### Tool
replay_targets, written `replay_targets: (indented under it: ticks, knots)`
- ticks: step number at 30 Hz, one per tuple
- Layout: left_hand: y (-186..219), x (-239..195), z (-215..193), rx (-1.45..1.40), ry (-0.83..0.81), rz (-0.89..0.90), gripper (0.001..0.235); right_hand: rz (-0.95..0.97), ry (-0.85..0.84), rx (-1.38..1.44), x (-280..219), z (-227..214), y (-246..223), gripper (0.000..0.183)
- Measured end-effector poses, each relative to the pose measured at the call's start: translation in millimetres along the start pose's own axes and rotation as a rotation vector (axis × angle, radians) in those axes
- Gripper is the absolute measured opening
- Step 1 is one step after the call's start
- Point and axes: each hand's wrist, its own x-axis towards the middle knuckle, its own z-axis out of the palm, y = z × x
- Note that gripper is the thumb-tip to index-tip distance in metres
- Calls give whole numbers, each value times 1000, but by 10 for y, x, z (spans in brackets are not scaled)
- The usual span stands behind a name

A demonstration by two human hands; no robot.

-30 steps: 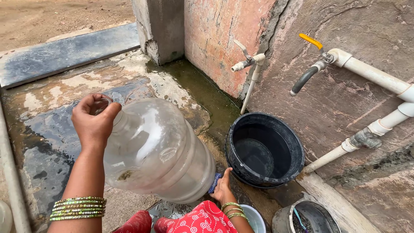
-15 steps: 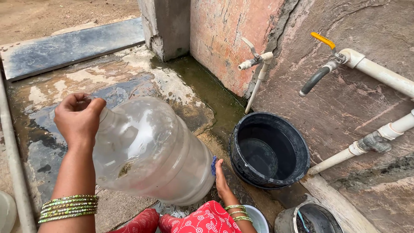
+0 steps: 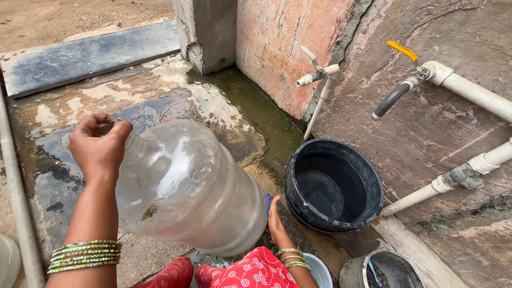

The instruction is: Clean a large plastic water bottle using a blue sponge and water from a tap.

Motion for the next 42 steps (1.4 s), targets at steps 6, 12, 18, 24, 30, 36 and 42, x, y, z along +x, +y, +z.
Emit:
replay_targets:
  ticks: [6,12,18,24,30,36,42]
  knots:
    - [83,12,71,49,-2,1,23,66,33,61,9,31,375,106]
    - [85,11,139,122,21,41,28,-141,-147,86,276,-168,821,107]
    - [-66,55,111,185,106,116,32,57,-57,-72,89,120,400,108]
    - [-144,96,52,226,130,75,33,3,-105,-90,76,11,678,110]
    - [33,28,30,188,40,75,34,-40,-133,-118,-137,113,-46,111]
    - [96,16,114,168,23,78,34,-226,-269,-84,-147,557,-773,105]
    - [40,77,127,224,54,97,37,-447,-481,-277,-820,811,-1165,103]
